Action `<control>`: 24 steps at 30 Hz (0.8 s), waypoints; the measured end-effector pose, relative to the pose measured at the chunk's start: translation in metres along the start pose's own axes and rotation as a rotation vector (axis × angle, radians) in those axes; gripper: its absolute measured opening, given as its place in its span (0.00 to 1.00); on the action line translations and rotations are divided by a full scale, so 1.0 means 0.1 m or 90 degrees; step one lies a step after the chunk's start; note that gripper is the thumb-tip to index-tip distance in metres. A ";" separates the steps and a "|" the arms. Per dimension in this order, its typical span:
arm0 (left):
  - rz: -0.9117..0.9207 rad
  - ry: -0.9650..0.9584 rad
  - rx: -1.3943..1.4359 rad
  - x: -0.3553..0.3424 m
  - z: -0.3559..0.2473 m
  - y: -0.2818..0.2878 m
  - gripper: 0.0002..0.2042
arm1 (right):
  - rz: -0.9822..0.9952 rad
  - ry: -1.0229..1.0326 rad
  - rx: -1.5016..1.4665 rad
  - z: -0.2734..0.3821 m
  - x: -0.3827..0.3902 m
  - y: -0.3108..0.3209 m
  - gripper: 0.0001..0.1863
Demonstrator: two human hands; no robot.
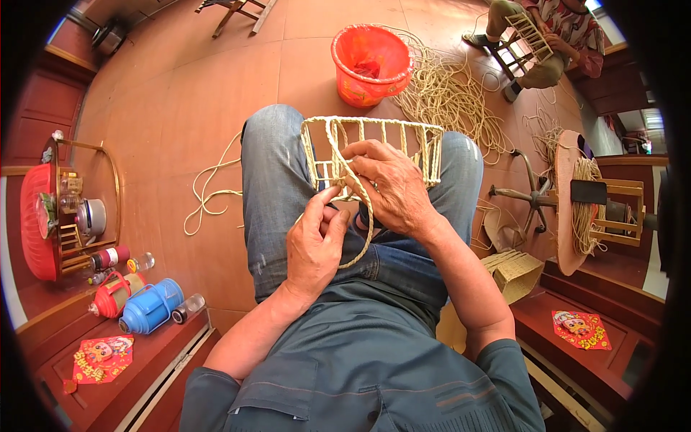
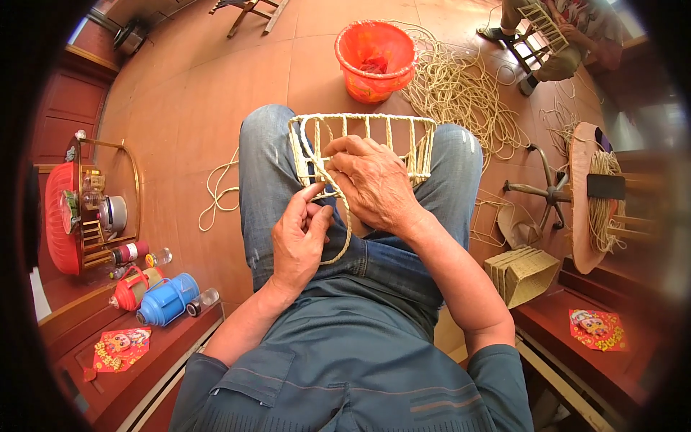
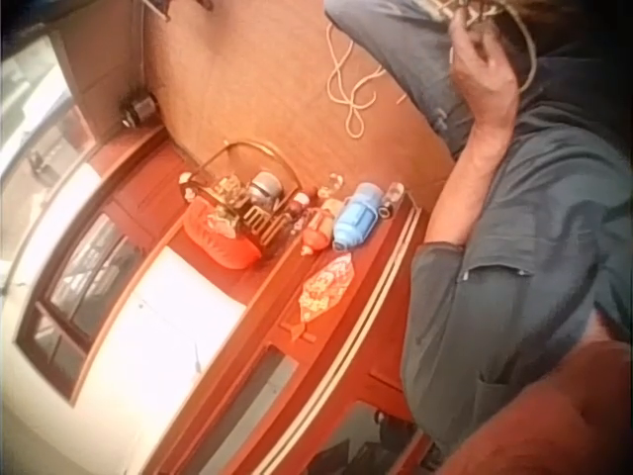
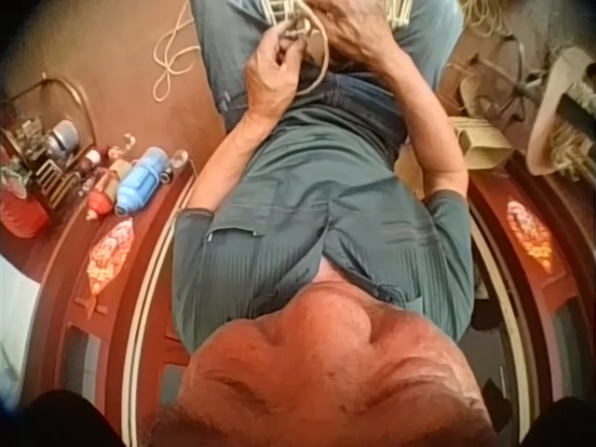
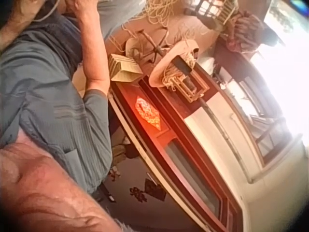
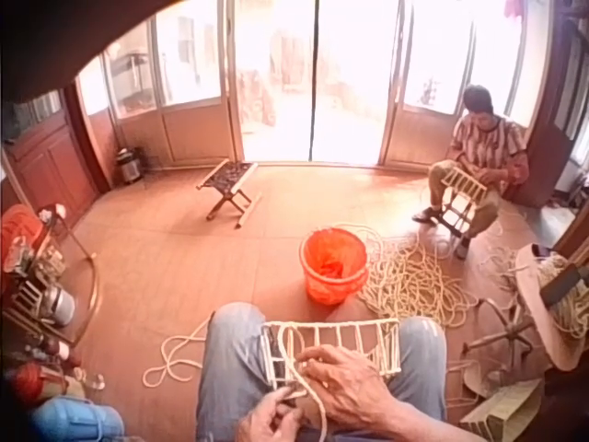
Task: Weave a small basket using straw twine and a frame.
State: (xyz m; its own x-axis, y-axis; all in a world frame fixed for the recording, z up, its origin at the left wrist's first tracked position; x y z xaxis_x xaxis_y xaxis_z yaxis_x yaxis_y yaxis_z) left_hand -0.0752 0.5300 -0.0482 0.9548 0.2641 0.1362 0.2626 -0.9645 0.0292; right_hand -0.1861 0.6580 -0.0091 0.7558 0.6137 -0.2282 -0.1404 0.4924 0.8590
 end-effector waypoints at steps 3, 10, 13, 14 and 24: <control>0.017 -0.007 0.001 0.01 -0.01 -0.04 0.19 | 0.028 0.000 0.004 -0.01 -0.02 -0.01 0.09; 0.058 0.180 0.330 -0.06 0.18 -0.20 0.17 | 0.038 0.008 0.003 -0.01 -0.04 -0.02 0.10; 0.063 0.224 0.423 -0.10 0.22 -0.21 0.13 | 0.031 0.009 -0.010 -0.01 -0.04 -0.01 0.09; 0.068 0.242 0.438 -0.10 0.23 -0.21 0.11 | 0.019 0.010 -0.025 -0.01 -0.04 0.00 0.09; 0.122 0.202 0.452 -0.09 -0.15 0.24 0.15 | -0.065 0.024 -0.042 0.03 0.02 0.06 0.10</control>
State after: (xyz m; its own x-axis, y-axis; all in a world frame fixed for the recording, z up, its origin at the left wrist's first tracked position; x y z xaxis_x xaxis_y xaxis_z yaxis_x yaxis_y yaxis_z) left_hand -0.0799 0.5044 -0.0336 0.9353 -0.0238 0.3530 0.2254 -0.7289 -0.6464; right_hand -0.1831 0.6604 -0.0028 0.7438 0.5805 -0.3314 -0.1062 0.5921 0.7988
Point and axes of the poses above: each hand's wrist, its own x-axis away from the middle knuckle, its own y-axis out of the back of the hand, z = x × y, the point moved 7 cm from there along -x, towards the middle knuckle, and after that the axes turned 12 degrees about x, right-handed, at the moved point
